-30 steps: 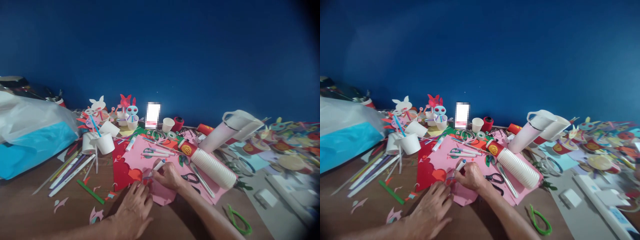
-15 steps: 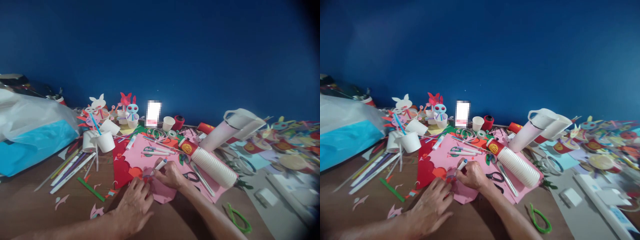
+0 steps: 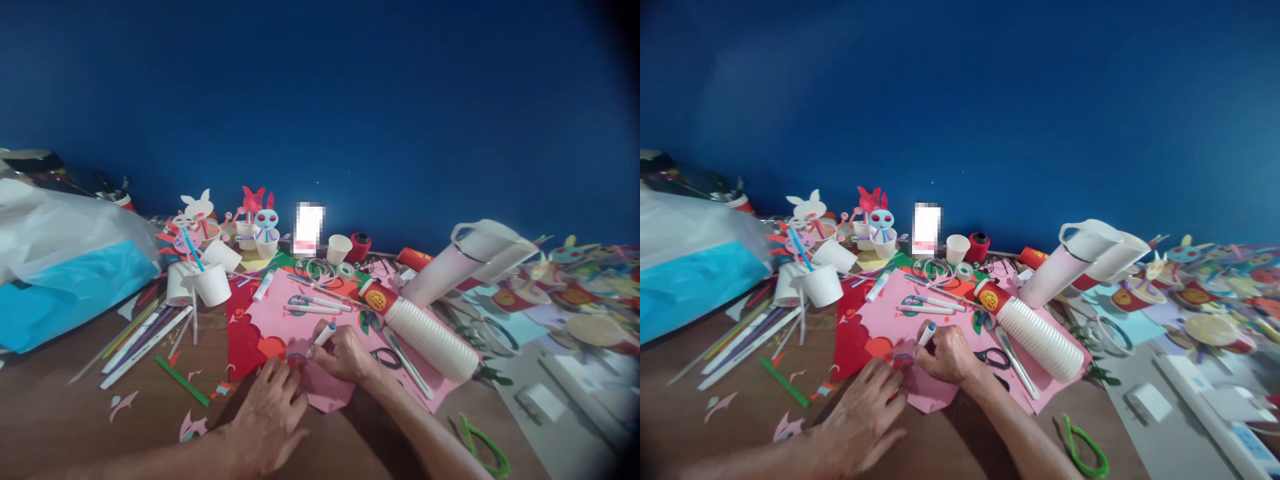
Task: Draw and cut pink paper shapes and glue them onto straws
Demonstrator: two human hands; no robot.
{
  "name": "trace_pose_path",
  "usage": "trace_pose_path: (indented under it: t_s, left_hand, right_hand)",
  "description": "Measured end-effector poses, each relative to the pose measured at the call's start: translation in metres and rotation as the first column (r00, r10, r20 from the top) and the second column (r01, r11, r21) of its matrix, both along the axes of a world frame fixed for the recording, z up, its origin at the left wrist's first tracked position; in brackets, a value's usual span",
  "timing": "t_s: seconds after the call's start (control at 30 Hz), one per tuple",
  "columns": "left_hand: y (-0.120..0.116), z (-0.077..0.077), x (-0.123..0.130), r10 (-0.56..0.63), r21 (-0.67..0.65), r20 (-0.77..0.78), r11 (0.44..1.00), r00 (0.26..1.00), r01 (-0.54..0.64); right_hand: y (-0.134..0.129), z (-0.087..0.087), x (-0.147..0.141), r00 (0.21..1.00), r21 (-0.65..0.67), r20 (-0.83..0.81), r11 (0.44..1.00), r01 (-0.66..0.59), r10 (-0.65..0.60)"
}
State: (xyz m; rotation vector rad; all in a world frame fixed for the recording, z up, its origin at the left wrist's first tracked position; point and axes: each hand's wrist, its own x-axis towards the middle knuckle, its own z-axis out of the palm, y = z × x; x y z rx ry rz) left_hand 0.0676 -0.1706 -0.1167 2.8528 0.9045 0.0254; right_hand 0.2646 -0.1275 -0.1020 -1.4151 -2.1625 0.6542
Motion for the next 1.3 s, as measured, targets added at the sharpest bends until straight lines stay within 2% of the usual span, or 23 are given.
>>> trace_pose_path:
  t_s: [0.43,0.73,0.87,1.13,1.3]
  left_hand:
    - [-0.002,-0.002,-0.001,-0.003,0.1,0.045,0.995,0.999,-0.001]
    - [-0.003,-0.003,-0.001,0.002,0.112,0.039,0.994,0.999,-0.006]
    - [-0.002,0.002,-0.001,0.004,0.083,0.001,0.997,1.0,-0.004]
    - [0.012,0.016,-0.002,-0.06,-0.061,-0.082,0.997,0.995,0.055]
    - [0.017,0.018,-0.002,-0.059,-0.067,-0.069,0.996,0.996,0.054]
  right_hand:
    - [-0.001,0.002,0.0,1.0,0.034,-0.008,0.999,-0.03,0.03]
    - [-0.001,0.004,0.001,0.998,0.028,0.013,0.998,-0.062,0.062]
    - [-0.002,0.004,0.001,0.997,0.03,0.034,0.997,-0.073,0.072]
    - [-0.006,0.005,-0.001,0.994,0.034,0.067,0.995,-0.09,0.088]
    - [-0.006,0.007,-0.002,0.992,0.034,0.074,0.994,-0.106,0.103]
